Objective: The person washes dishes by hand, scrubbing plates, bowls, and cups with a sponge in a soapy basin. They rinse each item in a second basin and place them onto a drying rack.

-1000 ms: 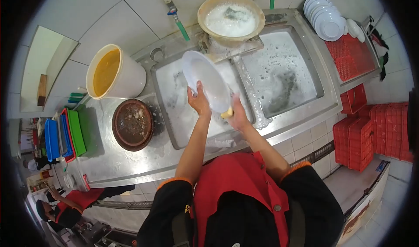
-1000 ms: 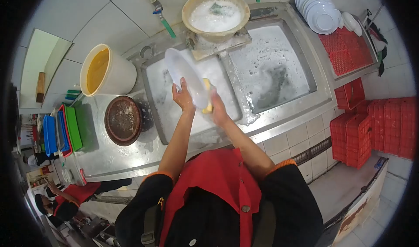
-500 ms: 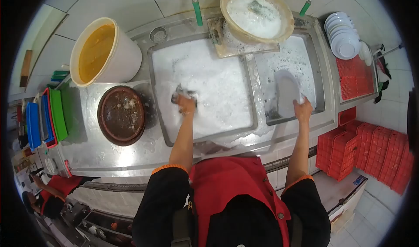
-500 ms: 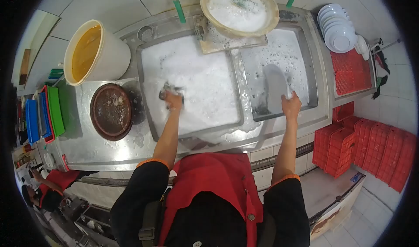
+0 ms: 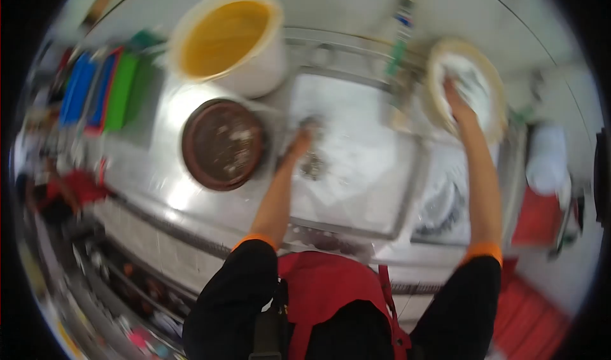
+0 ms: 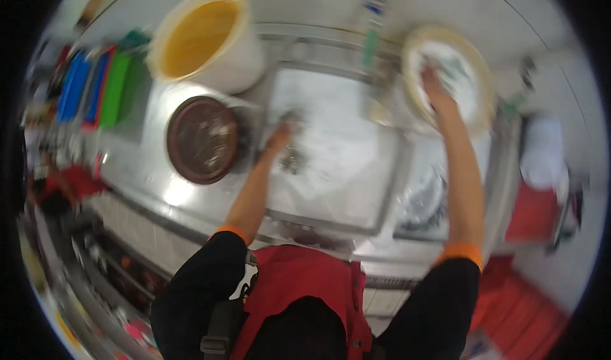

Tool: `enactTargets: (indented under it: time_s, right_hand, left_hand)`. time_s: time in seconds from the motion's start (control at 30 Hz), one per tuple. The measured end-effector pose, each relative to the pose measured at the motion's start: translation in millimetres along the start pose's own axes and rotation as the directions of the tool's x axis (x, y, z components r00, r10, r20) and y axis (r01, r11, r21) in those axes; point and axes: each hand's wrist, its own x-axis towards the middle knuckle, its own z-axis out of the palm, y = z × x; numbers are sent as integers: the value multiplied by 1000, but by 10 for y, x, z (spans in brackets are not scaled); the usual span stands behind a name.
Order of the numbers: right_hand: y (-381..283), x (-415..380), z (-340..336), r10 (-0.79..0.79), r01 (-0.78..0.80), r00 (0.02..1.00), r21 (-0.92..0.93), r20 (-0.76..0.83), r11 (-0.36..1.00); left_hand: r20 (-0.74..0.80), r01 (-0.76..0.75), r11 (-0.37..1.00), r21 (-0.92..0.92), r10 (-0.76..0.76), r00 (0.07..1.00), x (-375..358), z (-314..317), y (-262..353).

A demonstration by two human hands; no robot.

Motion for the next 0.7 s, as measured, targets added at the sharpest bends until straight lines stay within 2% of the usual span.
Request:
enactTargets:
  time_s: [0.03,0.07,0.1,0.13,0.17,0.2,0.23,0.27,0.33,0.37,0.4,0.43,0.47,0.5,0.57,0.6,0.67,0.7]
  right_hand:
    - [-146,-1,-447,124,-133,981,55,150,990]
    - [-232,-56,-595,170,-180,966,35,197,983]
    - [-209,-82,-581,186,-190,958,-2,218,982]
    - [-183,-47,-544,188,-183,955,-43,228,982]
    - [-163,-24,-514,191,-177,953,-80,234,981]
    - [-124,-11,-480,166,-149,964,-95,206,984]
    - [-97,75,-763,249,-181,908,-219,337,959]
    - [-138,154,-1049,-29,54,966,-88,258,995]
    - [-136,302,-1307,181,-212,972,223,153,951]
    - [-107,376,-1402,254,-271,936,35,243,962]
    - [-197,404,-1609,234,-250,946,44,226,967]
    - [-410,333,-1955,340,-361,928,136,156,923]
    - [-651,268,-2278,450,-461,887,235,101,856]
    - [-850,225,-2533,448,-455,890,241,86,857]
    - [-1210,177,-2928,626,-579,778,324,-58,748]
    - [-1372,135,-2989,627,-574,775,333,-73,748]
    - [-1717,62,-2973,658,-358,710,675,-252,645]
    - [-2059,20,-2970,655,-270,739,822,-157,502]
  left_hand:
    - [416,193,975,-107,-132,900,102,-420,48]
    - [548,475,758,-448,-187,816,108,-562,17]
    - [664,699,354,-621,-237,709,123,-707,-18]
    - [769,776,282,-564,-164,618,230,-1087,-148]
    - [790,806,-8,-592,-203,578,195,-1177,-83]
    - [801,749,-287,-598,-255,542,160,-1323,-13]
    - [779,743,-246,-622,-289,556,190,-1476,-14]
    - [761,741,-208,-638,-319,565,201,-1593,-31]
    - [658,666,-181,-724,-471,587,143,-1626,70]
    - [654,671,-180,-719,-501,567,121,-1777,-41]
    - [716,696,-232,-679,-418,559,174,-2042,-174]
    - [768,719,-280,-636,-323,553,202,-2215,-248]
    - [764,718,-277,-639,-338,550,212,-2224,-260]
    - [698,702,-172,-691,-413,585,225,-2230,-262]
    - [535,673,64,-737,-553,639,263,-2434,-324]
    - [521,668,76,-740,-562,642,312,-2614,-397]
    - [376,671,173,-721,-717,588,447,-3000,-530]
    - [367,666,180,-724,-717,593,502,-3327,-642]
